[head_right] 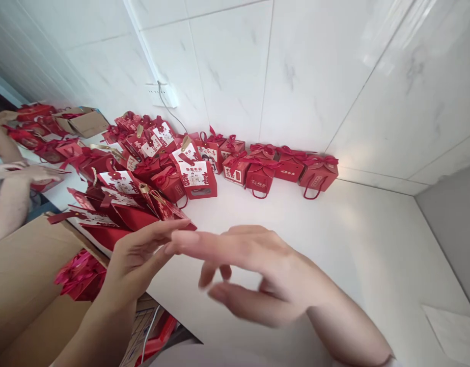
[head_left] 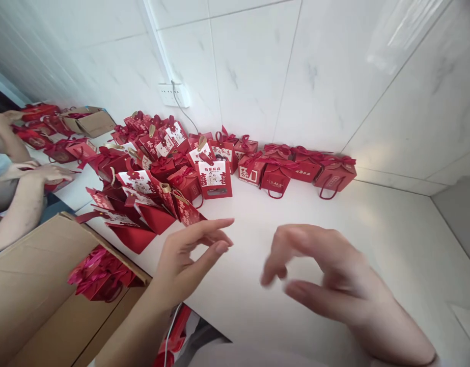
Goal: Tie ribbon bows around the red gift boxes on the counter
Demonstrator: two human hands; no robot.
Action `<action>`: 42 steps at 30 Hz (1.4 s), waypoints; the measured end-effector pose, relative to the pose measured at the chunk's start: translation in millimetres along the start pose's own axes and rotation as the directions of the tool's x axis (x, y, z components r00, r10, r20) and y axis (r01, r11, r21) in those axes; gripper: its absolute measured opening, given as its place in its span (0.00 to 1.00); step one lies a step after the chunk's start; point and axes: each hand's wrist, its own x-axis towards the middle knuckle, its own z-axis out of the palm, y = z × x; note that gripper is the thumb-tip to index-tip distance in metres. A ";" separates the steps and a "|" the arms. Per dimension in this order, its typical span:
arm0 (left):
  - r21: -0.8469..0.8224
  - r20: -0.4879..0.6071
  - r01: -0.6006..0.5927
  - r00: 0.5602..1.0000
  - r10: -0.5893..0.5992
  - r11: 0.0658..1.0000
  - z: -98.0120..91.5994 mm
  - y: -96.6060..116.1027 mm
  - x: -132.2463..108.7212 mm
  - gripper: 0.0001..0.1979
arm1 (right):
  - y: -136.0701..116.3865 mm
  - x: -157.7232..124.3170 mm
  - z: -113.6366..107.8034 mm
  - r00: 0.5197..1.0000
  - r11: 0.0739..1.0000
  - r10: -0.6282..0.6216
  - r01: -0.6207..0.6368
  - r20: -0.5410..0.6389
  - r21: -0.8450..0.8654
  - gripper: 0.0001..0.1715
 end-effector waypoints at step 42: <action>-0.439 0.107 -0.226 0.948 0.301 0.869 59.4 37.5 74.6 0.10 | 22.9 -17.0 -31.3 0.989 0.979 0.134 -0.142 -0.062 -0.150 0.44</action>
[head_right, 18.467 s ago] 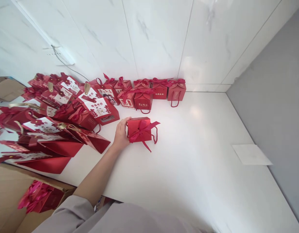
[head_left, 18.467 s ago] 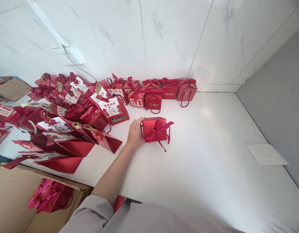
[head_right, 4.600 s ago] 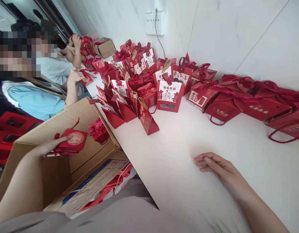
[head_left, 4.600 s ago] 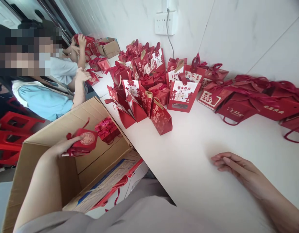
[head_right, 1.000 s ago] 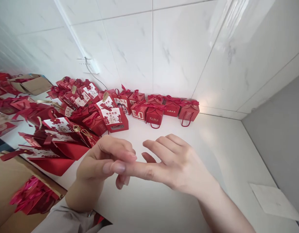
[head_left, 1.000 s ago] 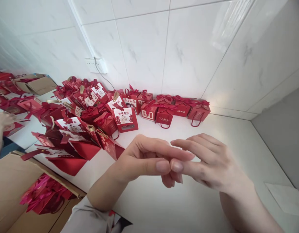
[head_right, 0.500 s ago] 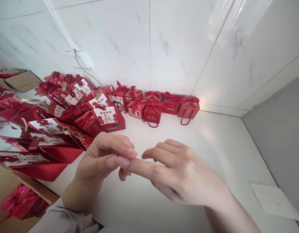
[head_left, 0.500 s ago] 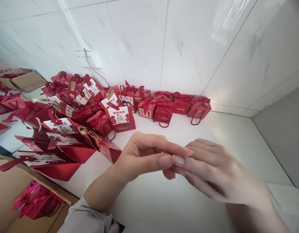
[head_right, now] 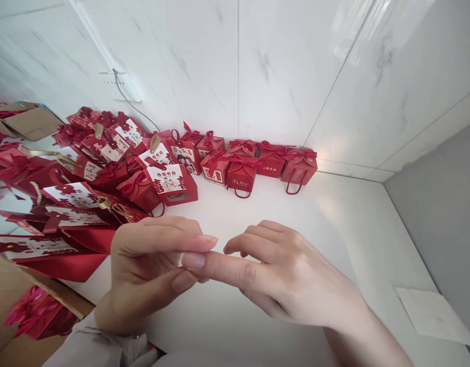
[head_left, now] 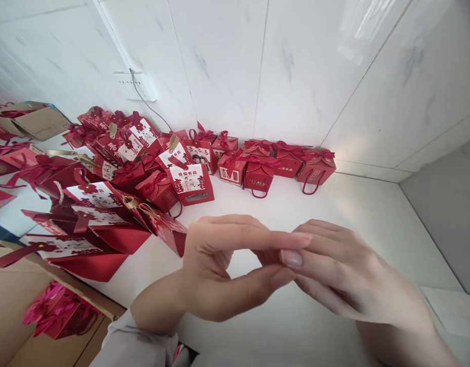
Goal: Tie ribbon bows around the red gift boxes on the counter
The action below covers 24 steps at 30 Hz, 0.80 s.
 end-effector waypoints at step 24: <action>0.448 -0.005 -0.283 0.948 0.319 0.848 12.9 -4.9 7.0 0.12 | -12.3 8.1 5.5 0.847 0.818 0.402 -0.160 -0.349 0.552 0.09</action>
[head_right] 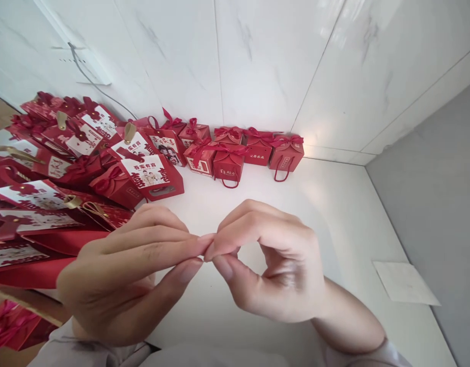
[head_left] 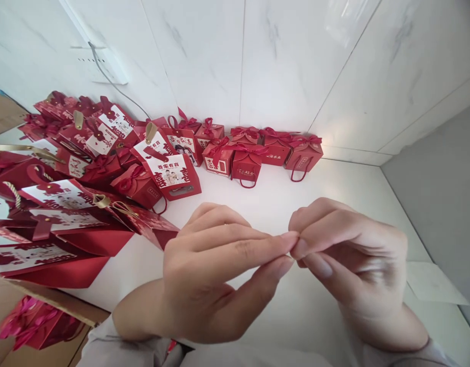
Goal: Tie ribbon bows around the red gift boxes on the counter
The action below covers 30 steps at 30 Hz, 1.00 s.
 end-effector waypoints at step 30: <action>0.104 0.085 0.022 0.996 -0.031 0.994 -6.5 -1.1 -0.3 0.12 | -5.5 -6.0 -0.1 0.997 0.931 -0.044 0.064 0.064 -0.358 0.17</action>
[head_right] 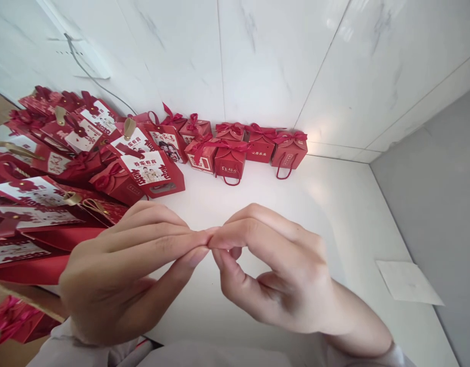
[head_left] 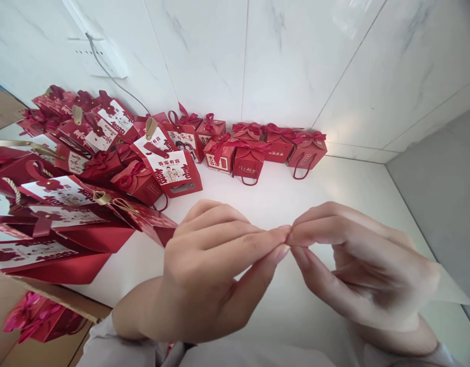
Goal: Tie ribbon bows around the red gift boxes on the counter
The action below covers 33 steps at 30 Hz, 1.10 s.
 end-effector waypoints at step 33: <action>0.365 -0.079 0.243 0.970 -0.231 0.899 -51.0 -39.3 11.8 0.06 | 220.2 75.3 33.2 0.851 0.723 0.434 -0.133 0.296 -0.678 0.55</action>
